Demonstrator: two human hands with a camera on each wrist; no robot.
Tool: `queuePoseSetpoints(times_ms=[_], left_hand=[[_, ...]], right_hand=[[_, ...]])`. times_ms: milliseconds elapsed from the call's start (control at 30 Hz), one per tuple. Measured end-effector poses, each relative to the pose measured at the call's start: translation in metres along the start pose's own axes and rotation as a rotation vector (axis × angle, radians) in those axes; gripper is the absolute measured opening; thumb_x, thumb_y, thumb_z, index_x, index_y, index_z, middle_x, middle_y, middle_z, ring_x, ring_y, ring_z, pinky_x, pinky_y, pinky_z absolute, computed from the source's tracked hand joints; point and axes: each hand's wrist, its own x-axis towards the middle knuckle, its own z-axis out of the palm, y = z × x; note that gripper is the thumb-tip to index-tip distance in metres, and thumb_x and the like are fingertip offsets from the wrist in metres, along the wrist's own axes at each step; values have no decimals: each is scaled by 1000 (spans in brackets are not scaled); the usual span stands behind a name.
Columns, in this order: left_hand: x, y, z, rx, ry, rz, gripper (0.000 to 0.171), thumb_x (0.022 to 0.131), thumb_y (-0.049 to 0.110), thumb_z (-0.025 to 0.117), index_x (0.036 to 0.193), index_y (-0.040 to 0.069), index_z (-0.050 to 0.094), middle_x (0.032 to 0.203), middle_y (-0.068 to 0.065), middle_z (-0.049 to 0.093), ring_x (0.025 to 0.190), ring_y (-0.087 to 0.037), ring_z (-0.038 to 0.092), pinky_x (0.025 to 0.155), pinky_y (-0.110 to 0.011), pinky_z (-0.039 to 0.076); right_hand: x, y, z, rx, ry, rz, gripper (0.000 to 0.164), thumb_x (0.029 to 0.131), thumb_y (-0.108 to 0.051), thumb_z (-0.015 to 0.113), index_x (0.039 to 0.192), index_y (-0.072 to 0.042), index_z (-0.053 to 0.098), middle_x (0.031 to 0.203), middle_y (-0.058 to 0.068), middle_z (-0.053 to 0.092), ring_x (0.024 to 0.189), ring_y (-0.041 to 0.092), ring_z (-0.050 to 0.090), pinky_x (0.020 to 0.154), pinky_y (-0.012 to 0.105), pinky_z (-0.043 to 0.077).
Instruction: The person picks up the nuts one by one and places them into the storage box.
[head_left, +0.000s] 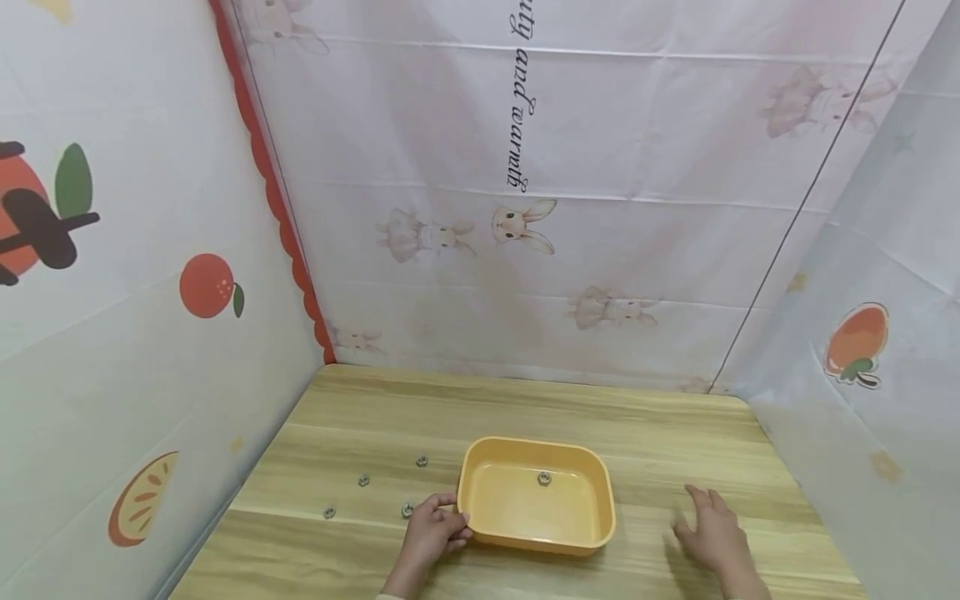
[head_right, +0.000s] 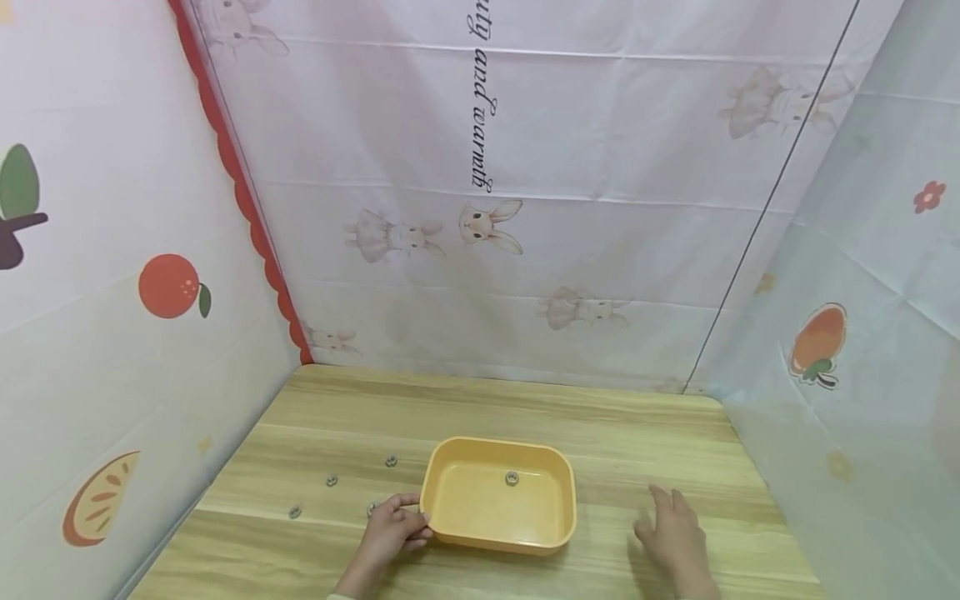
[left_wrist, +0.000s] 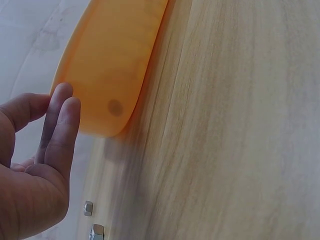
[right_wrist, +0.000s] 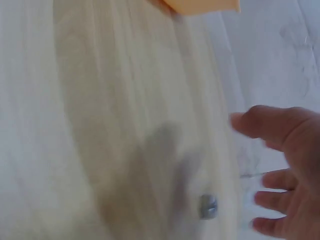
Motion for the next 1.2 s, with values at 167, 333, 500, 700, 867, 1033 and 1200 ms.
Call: queuePoseSetpoints(times_ms=[167,333,500,700,867,1033,1200], left_hand=[[0,5,2,-5,-7,-1,43,81,-4,63,118,-16,43,76,-15,62,64,-23,65,62,-36,57],[1,5,3,-15,-4,-2,43,82,-3,64,118,-15,43,76,-14,62,64,-22,65,62,-35,57],[2,1,4,-12,3,-2,45,82,-1,65,119,-14,44,76,-12,62,64,-20,65,62,-34,56],[5,1,3,-9,7,2,46,81,0,65,119,-13,43,78,-13,62,65,-20,65,62,-33,56],[4,0,2,-17,5,-6,46,81,0,65,119,-14,43,79,-14,62,65,-20,65,62,-33,56],[0,-3,2,-17,15,-22,46,81,0,66,119,-14,44,78,-14,62,65,-20,65,62,-32,56],[-2,-3,2,-23,5,-13,44,82,-1,64,118,-15,43,77,-14,63,64,-21,65,61,-32,56]], right_hand=[[2,15,4,205,39,93,81,81,-17,69,140,10,20,135,44,16,120,61,18,93,71,23],[1,28,15,499,155,276,98,80,-24,73,146,3,6,141,39,13,125,56,19,98,66,23],[-7,41,30,802,270,437,102,80,-28,74,148,-7,0,148,30,4,132,46,17,104,48,27],[-11,57,41,908,326,540,101,76,-34,77,148,-8,12,145,25,26,129,32,35,81,4,39],[-12,59,47,717,369,514,90,73,-37,79,142,-2,33,122,17,54,83,-13,51,66,0,39],[-13,59,52,573,359,480,83,71,-34,81,132,7,43,96,12,64,73,-7,50,89,32,45],[-14,60,54,478,335,380,77,66,-27,85,119,17,49,99,27,62,95,36,58,89,52,39]])
